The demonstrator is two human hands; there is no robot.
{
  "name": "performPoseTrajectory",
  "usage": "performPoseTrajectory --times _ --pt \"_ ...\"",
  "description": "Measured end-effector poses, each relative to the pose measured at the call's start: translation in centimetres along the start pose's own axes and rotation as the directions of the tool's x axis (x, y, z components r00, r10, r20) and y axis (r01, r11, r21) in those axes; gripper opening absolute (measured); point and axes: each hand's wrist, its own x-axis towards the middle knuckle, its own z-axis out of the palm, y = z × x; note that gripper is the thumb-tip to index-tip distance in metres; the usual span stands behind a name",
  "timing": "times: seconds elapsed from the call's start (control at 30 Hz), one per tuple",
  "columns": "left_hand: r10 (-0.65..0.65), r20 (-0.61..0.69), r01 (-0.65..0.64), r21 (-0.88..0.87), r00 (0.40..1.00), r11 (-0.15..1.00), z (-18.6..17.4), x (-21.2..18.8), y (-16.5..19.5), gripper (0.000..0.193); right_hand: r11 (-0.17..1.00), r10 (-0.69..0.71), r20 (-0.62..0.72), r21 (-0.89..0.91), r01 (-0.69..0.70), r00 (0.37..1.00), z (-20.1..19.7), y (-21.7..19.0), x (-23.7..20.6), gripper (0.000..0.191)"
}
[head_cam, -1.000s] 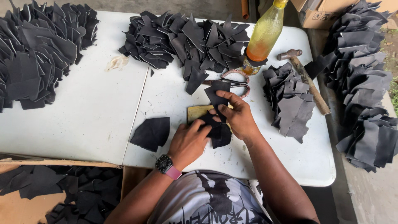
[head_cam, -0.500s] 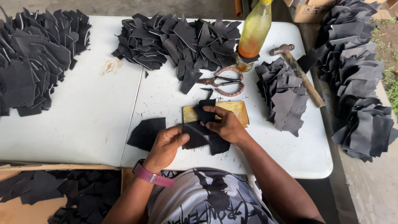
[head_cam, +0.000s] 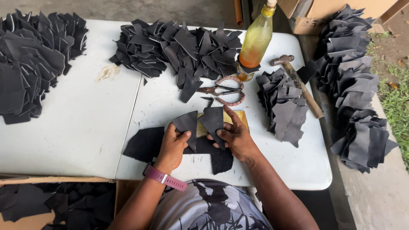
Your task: The person assembles small black leather pieces by hand on a white table. They pick up two pieces, align them, press them together, and place the joined unit into a growing stack. The process is repeated continuously with new pairs from the surrounding piles.
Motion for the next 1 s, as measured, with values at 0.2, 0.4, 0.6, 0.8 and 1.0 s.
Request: performPoseTrajectory --times 0.2,0.4,0.6,0.8,1.0 --pt "0.042 0.117 -0.017 -0.204 0.992 0.979 -0.3 -0.5 0.8 0.036 0.972 -0.052 -0.031 0.226 0.058 0.998 -2.5 3.2 1.3 0.026" --pt "0.139 0.195 -0.115 -0.128 0.971 0.985 1.6 0.4 1.3 0.035 0.902 -0.286 -0.126 0.299 0.311 0.95 -4.8 1.4 1.2 0.012" --pt "0.1 0.272 -0.004 -0.335 0.957 0.942 2.2 1.6 1.0 0.033 0.929 -0.214 -0.251 0.246 0.276 0.944 -3.9 -1.1 0.1 0.032" --pt "0.067 0.249 0.025 -0.351 0.966 0.936 1.9 1.6 0.6 0.032 0.9 -0.288 -0.139 0.298 0.318 0.947 -4.6 0.3 0.4 0.012" --pt "0.09 0.261 0.009 -0.354 0.961 0.935 1.5 1.5 0.2 0.034 0.881 -0.328 -0.126 0.316 0.352 0.936 -4.8 1.0 0.6 0.013"
